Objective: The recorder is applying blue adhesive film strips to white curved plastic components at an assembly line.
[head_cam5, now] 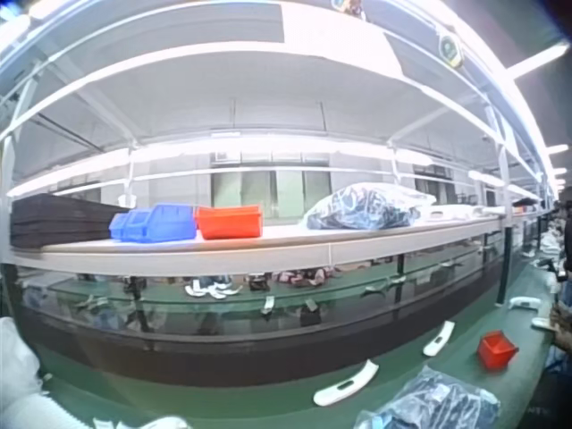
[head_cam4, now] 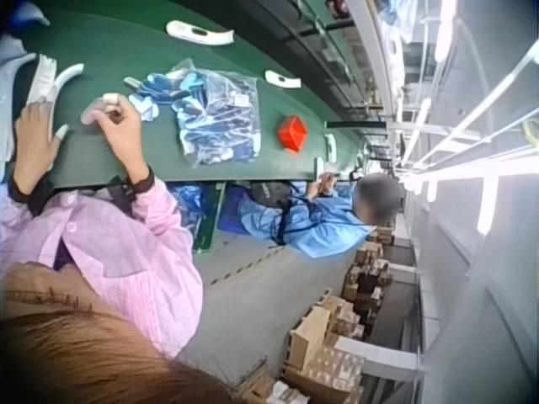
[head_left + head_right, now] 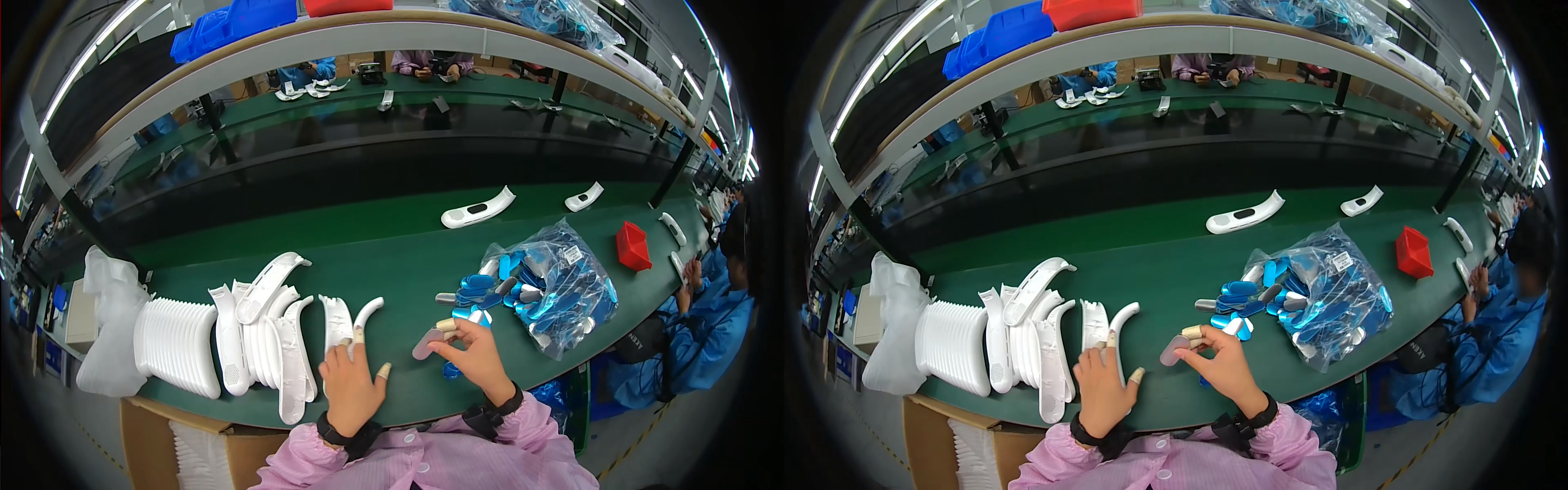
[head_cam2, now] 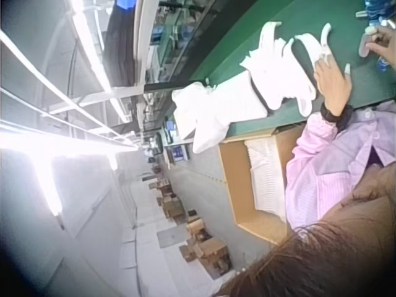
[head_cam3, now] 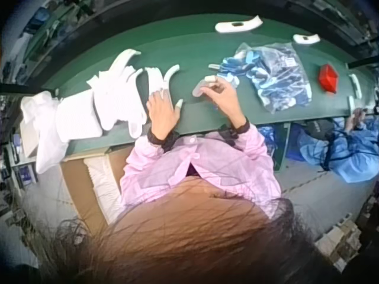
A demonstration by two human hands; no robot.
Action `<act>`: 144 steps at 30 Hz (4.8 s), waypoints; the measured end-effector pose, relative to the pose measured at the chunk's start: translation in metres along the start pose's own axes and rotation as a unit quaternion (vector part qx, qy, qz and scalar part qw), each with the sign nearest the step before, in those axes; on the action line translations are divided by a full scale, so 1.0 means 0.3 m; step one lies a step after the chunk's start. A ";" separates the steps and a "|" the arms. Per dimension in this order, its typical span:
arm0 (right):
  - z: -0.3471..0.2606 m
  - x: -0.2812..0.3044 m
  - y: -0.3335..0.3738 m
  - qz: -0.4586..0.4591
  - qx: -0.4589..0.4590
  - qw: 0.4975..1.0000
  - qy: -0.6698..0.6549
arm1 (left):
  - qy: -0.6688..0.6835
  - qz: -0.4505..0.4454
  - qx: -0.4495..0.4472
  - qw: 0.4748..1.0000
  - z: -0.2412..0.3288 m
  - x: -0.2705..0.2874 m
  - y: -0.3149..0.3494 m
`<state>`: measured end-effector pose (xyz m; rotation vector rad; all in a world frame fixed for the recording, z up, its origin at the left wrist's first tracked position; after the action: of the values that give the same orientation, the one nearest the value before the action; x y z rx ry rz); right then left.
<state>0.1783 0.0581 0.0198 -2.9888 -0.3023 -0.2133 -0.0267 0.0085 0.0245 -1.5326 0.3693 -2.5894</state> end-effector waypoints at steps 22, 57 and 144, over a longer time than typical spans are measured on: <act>-0.100 -0.094 0.020 -0.002 0.083 0.990 0.114 | 0.795 -0.137 0.205 0.555 0.024 -0.043 0.008; 0.014 -0.087 -0.029 -0.044 -0.041 0.994 -0.089 | 0.724 -0.131 0.046 0.675 0.035 -0.029 0.002; -0.073 -0.081 0.085 -0.002 0.120 0.963 0.241 | 0.664 -0.257 0.074 0.698 0.070 -0.036 -0.013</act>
<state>0.1572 0.0255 0.0347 -2.5885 -0.2540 -0.8231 -0.0032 0.0113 0.0261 0.6891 -0.2618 -3.5169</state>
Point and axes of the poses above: each hand's wrist, its own y-axis away from the middle knuckle, its own x-axis out of the back of the hand, z = x × y, the point moved 3 cm from there along -y, towards the middle knuckle, and after that the axes turned 8 degrees about y, right-handed, at the moved point
